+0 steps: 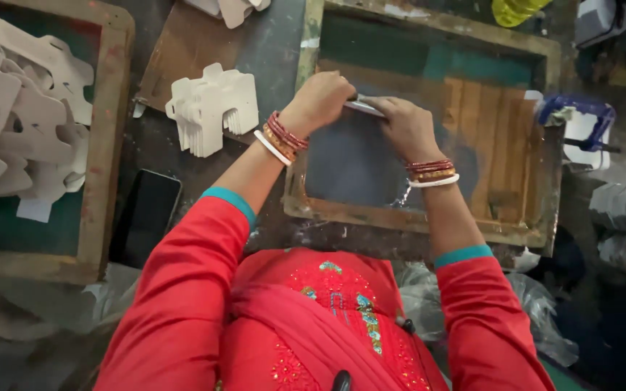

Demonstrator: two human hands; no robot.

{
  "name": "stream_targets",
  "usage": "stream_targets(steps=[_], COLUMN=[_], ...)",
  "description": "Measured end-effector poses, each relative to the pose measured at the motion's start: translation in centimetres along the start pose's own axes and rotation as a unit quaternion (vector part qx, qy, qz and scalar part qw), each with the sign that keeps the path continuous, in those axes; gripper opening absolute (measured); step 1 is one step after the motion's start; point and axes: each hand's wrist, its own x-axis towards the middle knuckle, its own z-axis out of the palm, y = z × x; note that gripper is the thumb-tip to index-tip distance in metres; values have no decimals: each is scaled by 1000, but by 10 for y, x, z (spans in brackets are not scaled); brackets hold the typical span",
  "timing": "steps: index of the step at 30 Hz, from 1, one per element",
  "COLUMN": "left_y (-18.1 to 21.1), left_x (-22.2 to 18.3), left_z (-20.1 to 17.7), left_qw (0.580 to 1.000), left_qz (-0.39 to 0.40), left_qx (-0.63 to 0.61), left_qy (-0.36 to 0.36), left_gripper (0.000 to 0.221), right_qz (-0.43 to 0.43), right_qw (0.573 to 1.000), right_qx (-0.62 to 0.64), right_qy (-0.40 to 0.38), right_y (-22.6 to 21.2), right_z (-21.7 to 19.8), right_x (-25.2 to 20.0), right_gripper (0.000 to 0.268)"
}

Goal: Screen printing a design onto cardboard cutouts using a stencil frame and a squeegee.

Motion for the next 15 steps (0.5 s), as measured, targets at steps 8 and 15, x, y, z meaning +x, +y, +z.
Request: stream_targets(steps=[8, 15], left_y=[42, 103], left_x=[-71, -148], left_z=[7, 3], left_qw=[994, 998], left_qz=[22, -11], left_qx=[4, -16], left_qy=[106, 64], left_gripper=[7, 18], right_qz=[-20, -19], right_qw=[998, 999], right_qx=[-2, 40], right_qy=[53, 19], right_y=[-26, -81], right_z=[30, 23], right_x=[-41, -107], right_gripper=[40, 36])
